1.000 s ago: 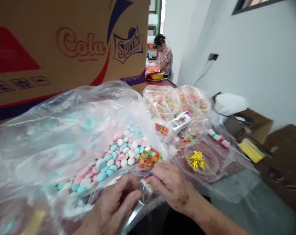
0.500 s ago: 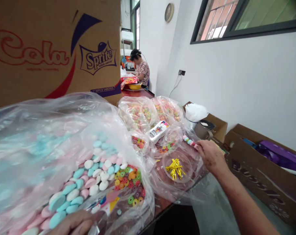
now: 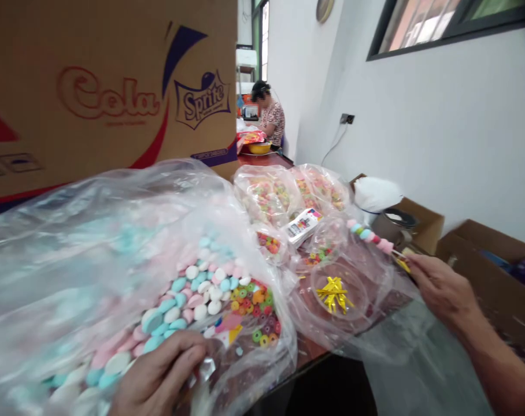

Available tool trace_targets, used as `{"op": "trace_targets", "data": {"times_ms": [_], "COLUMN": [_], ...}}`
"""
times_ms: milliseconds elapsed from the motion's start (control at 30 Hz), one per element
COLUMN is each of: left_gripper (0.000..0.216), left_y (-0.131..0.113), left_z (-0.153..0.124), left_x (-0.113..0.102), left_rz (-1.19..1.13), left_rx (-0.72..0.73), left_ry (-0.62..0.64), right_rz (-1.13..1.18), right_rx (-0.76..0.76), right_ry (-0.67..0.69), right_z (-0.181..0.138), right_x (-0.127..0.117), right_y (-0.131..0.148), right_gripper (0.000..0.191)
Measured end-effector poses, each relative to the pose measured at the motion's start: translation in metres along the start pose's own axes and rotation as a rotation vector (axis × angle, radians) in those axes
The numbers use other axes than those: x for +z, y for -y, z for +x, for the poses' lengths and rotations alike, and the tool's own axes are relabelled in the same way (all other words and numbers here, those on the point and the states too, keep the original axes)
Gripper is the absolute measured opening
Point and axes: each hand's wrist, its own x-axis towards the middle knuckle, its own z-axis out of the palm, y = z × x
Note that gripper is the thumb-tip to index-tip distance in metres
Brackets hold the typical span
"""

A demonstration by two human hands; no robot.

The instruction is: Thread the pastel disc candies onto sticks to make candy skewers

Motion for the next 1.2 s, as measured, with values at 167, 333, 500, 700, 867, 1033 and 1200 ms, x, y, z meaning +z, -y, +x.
{"op": "trace_targets", "data": {"times_ms": [167, 333, 500, 700, 867, 1033, 1200], "left_gripper": [0.034, 0.028, 0.027, 0.028, 0.031, 0.033, 0.036], "left_y": [-0.011, -0.005, -0.008, -0.012, -0.010, -0.007, -0.015], "left_z": [-0.002, -0.008, -0.012, -0.011, -0.009, -0.007, -0.010], "left_x": [0.002, -0.001, -0.003, -0.004, -0.002, 0.000, -0.001], "left_rz": [-0.050, -0.256, -0.385, -0.485, -0.534, -0.558, -0.510], "left_rx": [-0.027, -0.075, -0.069, -0.111, -0.166, -0.204, -0.276], "left_ry": [0.157, 0.223, 0.265, 0.320, 0.349, 0.343, 0.377], "right_rz": [0.343, 0.480, 0.568, 0.553, 0.503, 0.446, 0.507], "right_rx": [-0.147, -0.541, -0.766, -0.852, -0.963, -1.049, -1.040], "right_ry": [0.051, 0.104, 0.153, 0.106, 0.072, 0.115, 0.159], "right_z": [-0.001, 0.009, 0.017, 0.018, 0.025, 0.032, 0.035], "right_x": [-0.022, -0.033, -0.032, -0.024, -0.032, -0.038, -0.039], "right_y": [0.063, 0.134, 0.165, 0.169, 0.166, 0.164, 0.171], "right_gripper": [0.033, 0.022, 0.021, 0.023, 0.023, 0.025, 0.027]}}
